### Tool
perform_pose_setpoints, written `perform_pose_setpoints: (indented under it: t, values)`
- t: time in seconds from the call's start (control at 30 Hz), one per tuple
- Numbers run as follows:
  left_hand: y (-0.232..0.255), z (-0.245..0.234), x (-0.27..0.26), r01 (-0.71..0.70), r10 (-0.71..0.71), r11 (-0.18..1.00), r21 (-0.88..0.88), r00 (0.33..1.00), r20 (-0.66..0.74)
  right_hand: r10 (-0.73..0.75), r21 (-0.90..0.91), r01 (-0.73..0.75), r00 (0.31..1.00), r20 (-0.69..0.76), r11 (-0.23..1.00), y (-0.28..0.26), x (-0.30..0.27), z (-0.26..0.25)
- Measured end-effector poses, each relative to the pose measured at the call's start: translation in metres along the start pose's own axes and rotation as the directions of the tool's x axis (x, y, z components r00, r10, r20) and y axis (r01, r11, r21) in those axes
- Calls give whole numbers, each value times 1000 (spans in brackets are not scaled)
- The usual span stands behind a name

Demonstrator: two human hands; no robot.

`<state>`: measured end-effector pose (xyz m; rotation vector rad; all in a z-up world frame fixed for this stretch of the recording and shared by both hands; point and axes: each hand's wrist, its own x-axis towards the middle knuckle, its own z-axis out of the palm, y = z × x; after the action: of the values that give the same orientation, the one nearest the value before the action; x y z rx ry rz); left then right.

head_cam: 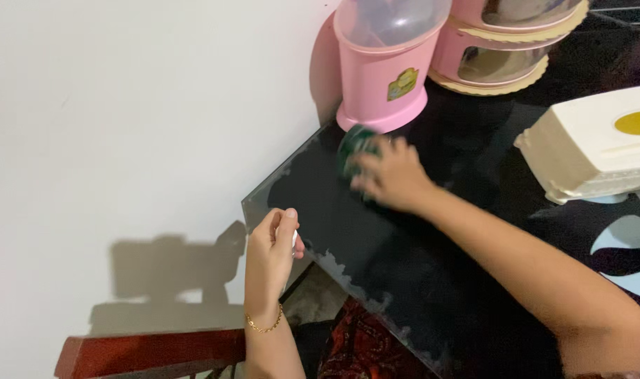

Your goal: The person cleans a black glass table by spraying a cleaning solution and wiping with a green cloth. They move a pink container and a white tissue box aside to clean underneath, then return them to their original positions. The person also wipes the decorative white pattern on the table surface.

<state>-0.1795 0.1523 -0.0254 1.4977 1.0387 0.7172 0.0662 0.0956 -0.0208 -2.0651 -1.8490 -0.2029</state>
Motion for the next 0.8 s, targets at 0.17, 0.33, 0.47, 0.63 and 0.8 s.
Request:
perform_pose_setpoints:
  t: [0.17, 0.33, 0.47, 0.63, 0.8]
  values:
    - [-7, -5, 7, -18, 19, 1000, 24, 998, -52, -75, -65, 76, 997, 22, 995, -45, 0, 29]
    - [-6, -6, 16, -66, 80, 986, 151, 993, -91, -421, 234, 424, 905, -68, 875, -30, -31, 36]
    - [-8, 3, 16, -46, 32, 929, 368, 999, 42, 80, -100, -76, 996, 29, 992, 30, -14, 22]
    - [-11, 13, 12, -126, 136, 890, 438, 991, 10, 181, -114, -187, 982, -62, 976, 14, -10, 27]
    - [-10, 8, 10, -143, 164, 928, 344, 986, -31, -265, 83, 268, 963, -53, 960, -24, -2, 55]
